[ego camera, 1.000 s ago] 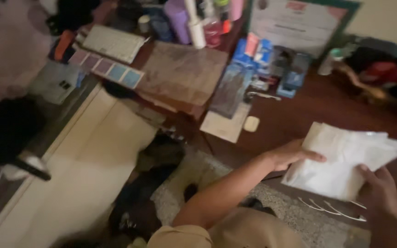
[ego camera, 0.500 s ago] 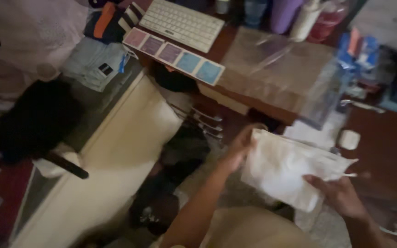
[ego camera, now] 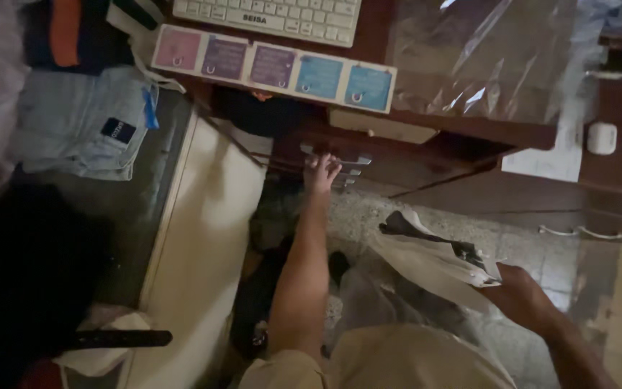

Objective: The person picks up several items from a desk and a storage area, including papers, a notebook, and various articles of clothing, then folds the clothes and places the items into a drawer and onto a shelf.

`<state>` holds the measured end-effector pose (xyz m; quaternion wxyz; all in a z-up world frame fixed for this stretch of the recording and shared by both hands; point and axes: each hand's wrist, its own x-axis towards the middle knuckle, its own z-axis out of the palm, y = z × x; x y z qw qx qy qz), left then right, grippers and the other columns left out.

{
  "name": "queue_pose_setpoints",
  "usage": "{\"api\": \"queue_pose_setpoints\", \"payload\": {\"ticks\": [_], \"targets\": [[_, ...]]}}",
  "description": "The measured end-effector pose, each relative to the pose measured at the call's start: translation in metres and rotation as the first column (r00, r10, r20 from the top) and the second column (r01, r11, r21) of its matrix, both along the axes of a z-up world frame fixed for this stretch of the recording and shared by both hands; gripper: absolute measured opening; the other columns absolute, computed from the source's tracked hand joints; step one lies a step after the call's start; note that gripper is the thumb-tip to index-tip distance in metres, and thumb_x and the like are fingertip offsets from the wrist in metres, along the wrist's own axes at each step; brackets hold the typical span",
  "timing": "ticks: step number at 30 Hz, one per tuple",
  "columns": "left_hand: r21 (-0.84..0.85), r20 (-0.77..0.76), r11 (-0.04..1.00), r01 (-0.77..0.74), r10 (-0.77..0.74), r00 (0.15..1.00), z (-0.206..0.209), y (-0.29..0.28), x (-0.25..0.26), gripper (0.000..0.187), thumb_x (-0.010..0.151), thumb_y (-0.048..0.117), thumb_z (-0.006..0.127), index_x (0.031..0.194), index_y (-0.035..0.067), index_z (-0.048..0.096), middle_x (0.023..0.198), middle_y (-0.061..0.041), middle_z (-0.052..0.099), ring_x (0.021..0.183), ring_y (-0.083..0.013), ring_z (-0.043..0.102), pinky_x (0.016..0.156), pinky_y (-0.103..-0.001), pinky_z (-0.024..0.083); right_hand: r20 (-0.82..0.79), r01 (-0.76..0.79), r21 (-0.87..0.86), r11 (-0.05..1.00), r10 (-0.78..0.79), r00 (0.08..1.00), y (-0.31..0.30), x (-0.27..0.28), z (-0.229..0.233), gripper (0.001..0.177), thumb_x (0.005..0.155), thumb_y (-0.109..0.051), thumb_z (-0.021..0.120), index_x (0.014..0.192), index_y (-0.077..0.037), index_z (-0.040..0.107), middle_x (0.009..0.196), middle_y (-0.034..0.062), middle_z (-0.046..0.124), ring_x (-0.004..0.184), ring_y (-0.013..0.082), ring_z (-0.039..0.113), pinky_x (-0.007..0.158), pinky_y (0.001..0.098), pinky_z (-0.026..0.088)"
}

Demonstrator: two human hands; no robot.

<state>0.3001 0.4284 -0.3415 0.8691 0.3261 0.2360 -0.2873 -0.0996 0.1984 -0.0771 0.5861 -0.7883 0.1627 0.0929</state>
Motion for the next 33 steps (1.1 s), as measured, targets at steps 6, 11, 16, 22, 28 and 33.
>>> {"api": "queue_pose_setpoints", "payload": {"ticks": [6, 11, 16, 22, 28, 33], "targets": [[0.107, -0.113, 0.994, 0.020, -0.008, 0.994, -0.010, 0.034, -0.044, 0.026, 0.097, 0.029, 0.065, 0.104, 0.004, 0.059, 0.091, -0.006, 0.064, 0.090, -0.0252, 0.069, 0.086, -0.047, 0.061, -0.386, -0.202, -0.526, 0.826, -0.019, 0.923, -0.017, -0.025, -0.019, 0.018, 0.082, -0.014, 0.083, 0.096, -0.005, 0.076, 0.073, 0.0108, 0.074, 0.066, 0.0237, 0.069, 0.057, 0.0380, 0.058], [0.026, -0.075, 0.999, 0.019, -0.017, 0.997, -0.018, 0.088, -0.109, 0.024, 0.099, 0.026, 0.064, 0.103, 0.003, 0.062, 0.092, -0.011, 0.064, 0.088, -0.0287, 0.066, 0.083, -0.046, 0.059, -0.460, -0.183, -0.485, 0.855, -0.071, 0.885, -0.046, -0.030, -0.030, 0.021, 0.088, -0.019, 0.076, 0.105, -0.007, 0.074, 0.094, 0.0101, 0.074, 0.084, 0.0261, 0.070, 0.074, 0.0416, 0.059], [0.049, -0.108, 0.997, 0.066, -0.061, 0.992, -0.015, 0.146, -0.172, 0.021, 0.097, 0.023, 0.056, 0.104, 0.004, 0.063, 0.100, -0.011, 0.069, 0.096, -0.0259, 0.070, 0.087, -0.044, 0.061, -0.295, 0.143, 0.082, 0.986, -0.113, 0.949, -0.034, 0.005, 0.007, 0.039, 0.093, -0.026, 0.073, 0.125, -0.004, 0.070, 0.129, 0.0178, 0.067, 0.119, 0.0355, 0.066, 0.103, 0.0536, 0.055], [0.113, -0.274, 0.986, 0.125, -0.090, 0.958, -0.016, 0.190, -0.217, 0.031, 0.104, 0.029, 0.058, 0.119, 0.002, 0.060, 0.104, -0.013, 0.065, 0.101, -0.0313, 0.066, 0.093, -0.049, 0.057, -0.235, 0.277, 0.385, 0.881, -0.197, 0.952, 0.000, 0.039, 0.027, 0.052, 0.089, -0.028, 0.070, 0.135, -0.003, 0.061, 0.140, 0.0207, 0.060, 0.128, 0.0371, 0.060, 0.108, 0.0566, 0.049], [-0.308, -0.250, 0.925, 0.224, -0.306, 0.919, 0.061, 0.240, -0.217, 0.050, 0.107, 0.046, 0.055, 0.138, 0.008, 0.053, 0.128, -0.009, 0.065, 0.126, -0.0312, 0.064, 0.112, -0.048, 0.049, -0.326, 0.348, 0.344, 0.872, -0.237, 0.915, 0.064, 0.089, 0.062, 0.069, 0.076, -0.028, 0.077, 0.138, -0.006, 0.057, 0.137, 0.0194, 0.062, 0.124, 0.0352, 0.064, 0.102, 0.0542, 0.054], [-0.270, 0.202, 0.680, 0.682, -0.652, 0.731, 0.209, 0.261, -0.175, 0.095, 0.086, 0.077, 0.055, 0.160, 0.020, 0.038, 0.164, -0.010, 0.042, 0.142, -0.0228, 0.052, 0.115, -0.046, 0.040, -0.537, 0.442, 0.383, 0.811, -0.194, 0.821, 0.140, 0.135, 0.057, 0.072, 0.075, -0.028, 0.076, 0.139, -0.005, 0.052, 0.130, 0.0168, 0.070, 0.117, 0.0275, 0.070, 0.097, 0.0465, 0.058]]}}
